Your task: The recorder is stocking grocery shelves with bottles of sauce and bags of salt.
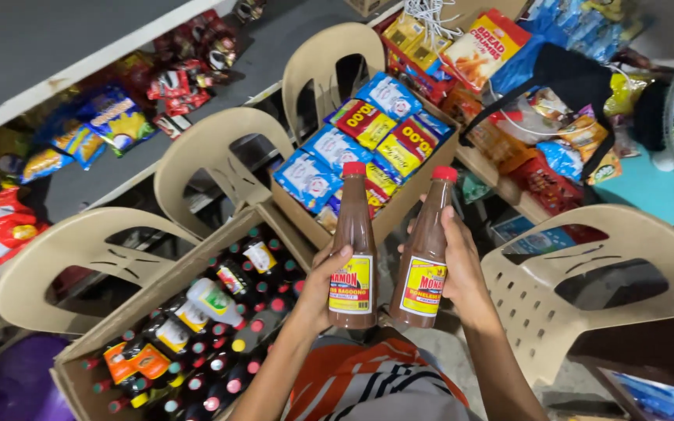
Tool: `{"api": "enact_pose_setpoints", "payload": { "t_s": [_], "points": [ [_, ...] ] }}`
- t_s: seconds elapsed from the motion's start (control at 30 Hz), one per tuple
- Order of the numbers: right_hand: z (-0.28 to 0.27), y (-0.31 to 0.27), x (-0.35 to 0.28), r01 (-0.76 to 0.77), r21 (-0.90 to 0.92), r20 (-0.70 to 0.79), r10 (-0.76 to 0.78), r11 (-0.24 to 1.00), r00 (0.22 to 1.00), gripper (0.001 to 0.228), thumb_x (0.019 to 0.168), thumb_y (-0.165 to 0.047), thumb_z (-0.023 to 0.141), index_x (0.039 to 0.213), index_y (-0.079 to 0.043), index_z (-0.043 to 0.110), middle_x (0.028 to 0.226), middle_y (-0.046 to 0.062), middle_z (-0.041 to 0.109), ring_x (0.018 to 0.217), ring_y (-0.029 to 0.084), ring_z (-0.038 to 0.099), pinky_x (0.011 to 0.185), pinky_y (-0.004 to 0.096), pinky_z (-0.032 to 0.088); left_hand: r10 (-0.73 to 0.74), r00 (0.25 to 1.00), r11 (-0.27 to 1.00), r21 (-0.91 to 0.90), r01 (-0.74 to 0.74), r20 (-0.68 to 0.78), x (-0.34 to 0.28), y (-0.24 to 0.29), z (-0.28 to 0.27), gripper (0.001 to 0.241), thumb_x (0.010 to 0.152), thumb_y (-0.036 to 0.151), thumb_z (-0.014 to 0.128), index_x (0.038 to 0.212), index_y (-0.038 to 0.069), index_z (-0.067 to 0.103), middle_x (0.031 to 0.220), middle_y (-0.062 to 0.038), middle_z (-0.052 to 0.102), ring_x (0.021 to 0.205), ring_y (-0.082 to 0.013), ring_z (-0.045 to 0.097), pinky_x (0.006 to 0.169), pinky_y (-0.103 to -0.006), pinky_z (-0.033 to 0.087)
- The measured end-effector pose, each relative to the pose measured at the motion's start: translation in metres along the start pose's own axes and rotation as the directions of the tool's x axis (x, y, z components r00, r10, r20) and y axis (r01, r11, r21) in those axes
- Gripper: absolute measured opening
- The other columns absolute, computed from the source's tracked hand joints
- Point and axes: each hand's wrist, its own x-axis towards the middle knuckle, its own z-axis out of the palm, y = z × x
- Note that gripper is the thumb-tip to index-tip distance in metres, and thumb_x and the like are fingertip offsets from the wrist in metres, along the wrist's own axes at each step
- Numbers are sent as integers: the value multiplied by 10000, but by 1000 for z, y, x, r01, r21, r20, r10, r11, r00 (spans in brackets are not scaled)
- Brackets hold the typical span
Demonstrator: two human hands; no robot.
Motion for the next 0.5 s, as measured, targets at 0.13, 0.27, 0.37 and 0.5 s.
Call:
{"api": "enact_pose_setpoints", "payload": {
  "t_s": [0.13, 0.27, 0.37, 0.5],
  "points": [
    [-39, -25, 18, -17, -28, -23, 16, 999, 1000, 700, 940, -618, 538, 1468, -158, 509, 959, 87, 664, 733, 261, 716, 615, 421, 608, -56, 998, 997, -46, 56, 19, 31, -19, 38, 454, 921, 329, 676, 1272, 48, 612, 976, -115, 746, 777, -226, 746, 676, -383, 625],
    [-78, -40, 35, -81, 32, 26, 80, 996, 996, 684, 956, -607, 522, 1475, -162, 513, 972, 95, 674, 758, 288, 718, 635, 444, 591, -90, 996, 993, -83, 89, -2, 59, -41, 62, 431, 925, 358, 679, 1189, 19, 649, 940, -133, 751, 751, -247, 747, 659, -400, 628],
    [-103, -48, 44, -162, 100, 50, 158, 982, 986, 668, 960, -580, 521, 1485, -166, 512, 985, 95, 686, 790, 294, 723, 681, 456, 593, -79, 997, 993, -85, 78, -7, 72, -55, 76, 413, 936, 362, 686, 1165, 21, 650, 914, -135, 741, 737, -254, 744, 650, -404, 624],
    [-120, -58, 56, -252, 131, 80, 243, 959, 967, 662, 957, -561, 535, 1474, -147, 534, 966, 103, 694, 781, 309, 725, 683, 460, 593, -118, 993, 989, -93, 115, -27, 84, -62, 88, 426, 934, 376, 682, 1140, 5, 653, 887, -152, 740, 720, -260, 749, 643, -403, 626]
  ]
}}
